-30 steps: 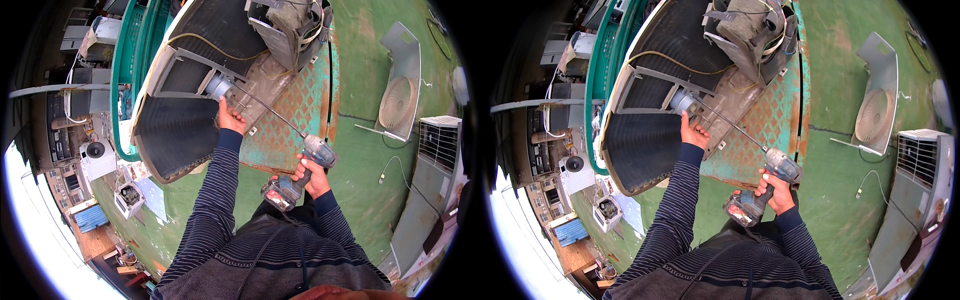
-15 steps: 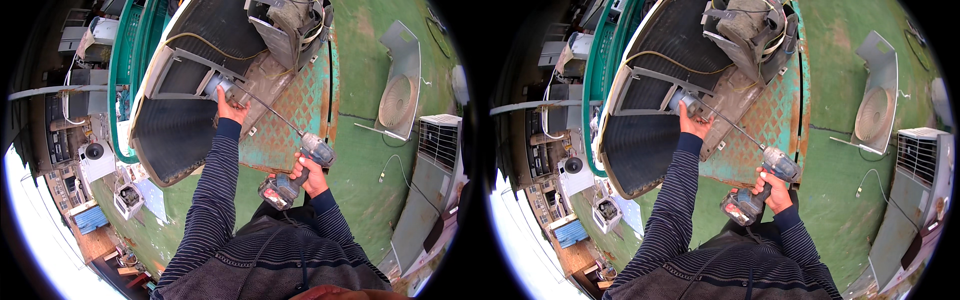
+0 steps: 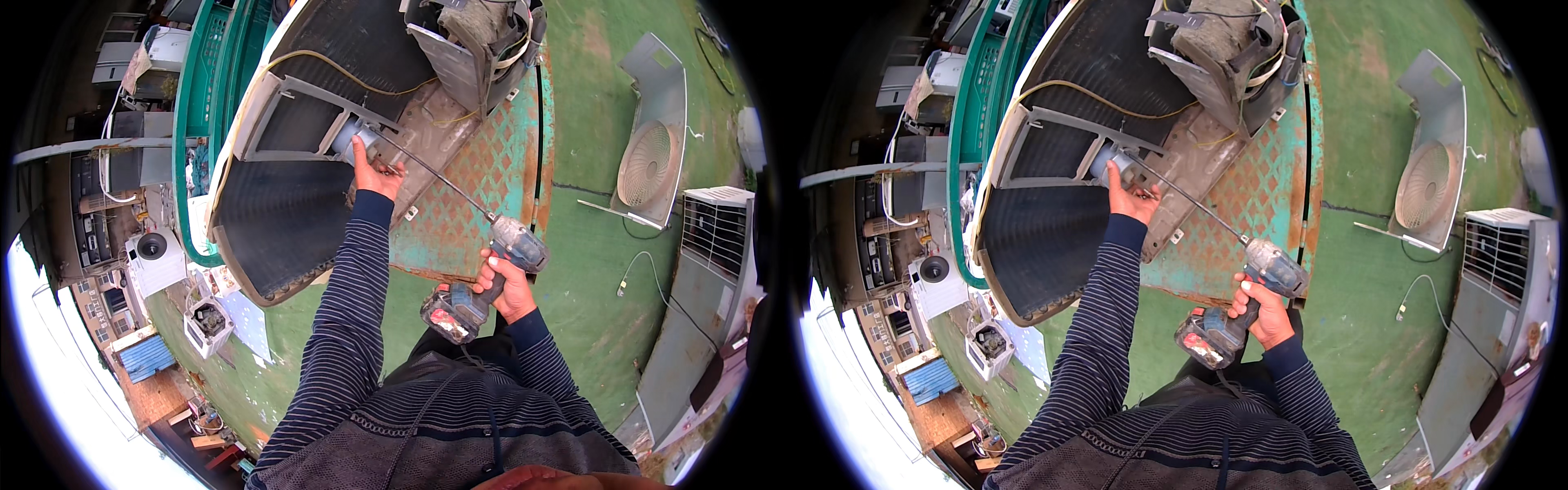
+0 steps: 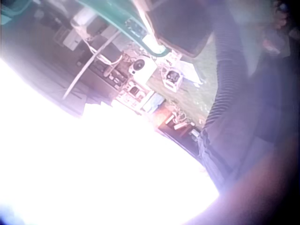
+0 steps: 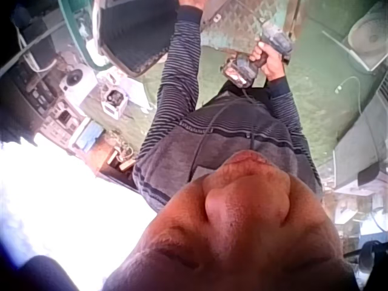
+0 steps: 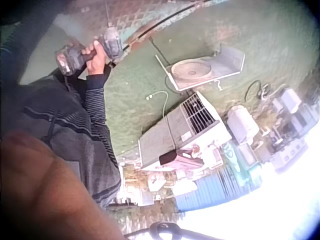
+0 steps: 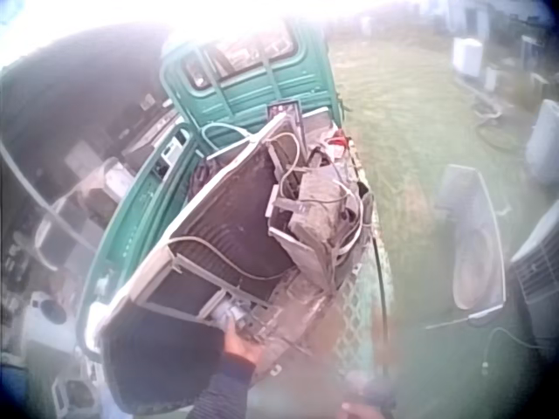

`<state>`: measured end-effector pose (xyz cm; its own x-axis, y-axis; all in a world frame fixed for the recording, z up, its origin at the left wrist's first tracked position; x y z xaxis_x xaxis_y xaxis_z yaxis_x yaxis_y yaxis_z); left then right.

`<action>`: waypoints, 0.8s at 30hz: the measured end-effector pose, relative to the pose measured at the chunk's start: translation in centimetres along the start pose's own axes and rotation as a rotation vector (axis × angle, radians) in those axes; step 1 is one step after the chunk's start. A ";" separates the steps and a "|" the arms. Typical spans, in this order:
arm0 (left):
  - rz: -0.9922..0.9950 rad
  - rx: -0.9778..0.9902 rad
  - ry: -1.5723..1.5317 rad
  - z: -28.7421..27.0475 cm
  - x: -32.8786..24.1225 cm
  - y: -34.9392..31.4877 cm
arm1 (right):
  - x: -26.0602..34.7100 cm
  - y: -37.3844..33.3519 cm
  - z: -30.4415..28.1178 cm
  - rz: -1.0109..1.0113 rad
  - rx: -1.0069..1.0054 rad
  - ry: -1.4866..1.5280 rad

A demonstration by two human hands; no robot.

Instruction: The person uses a power drill to remove a screw from a fan motor assembly. They then use pliers to remove a retaining clip from a fan blade and attach the blade to the motor shaft. Finally, they place a plastic fan cover over the assembly.

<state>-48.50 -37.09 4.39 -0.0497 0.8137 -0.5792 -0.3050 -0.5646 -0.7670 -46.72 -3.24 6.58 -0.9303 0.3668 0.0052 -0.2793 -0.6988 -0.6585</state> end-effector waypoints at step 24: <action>0.026 -0.064 -0.067 -0.1 0.6 0.5 | -0.1 0.7 0.4 0.021 0.041 0.045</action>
<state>-48.56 -36.88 3.64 -0.1208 0.8047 -0.5813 -0.2413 -0.5918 -0.7691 -46.85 -3.97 6.41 -0.9245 0.3787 -0.0429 -0.2703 -0.7308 -0.6268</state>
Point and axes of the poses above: each hand's wrist, its own y-axis towards the middle knuckle, its own z-axis out of the palm, x = y × z, the point moved 2 cm from there along y, towards the middle knuckle, and after that the axes turned 6 degrees about y, right-handed, at the moved point
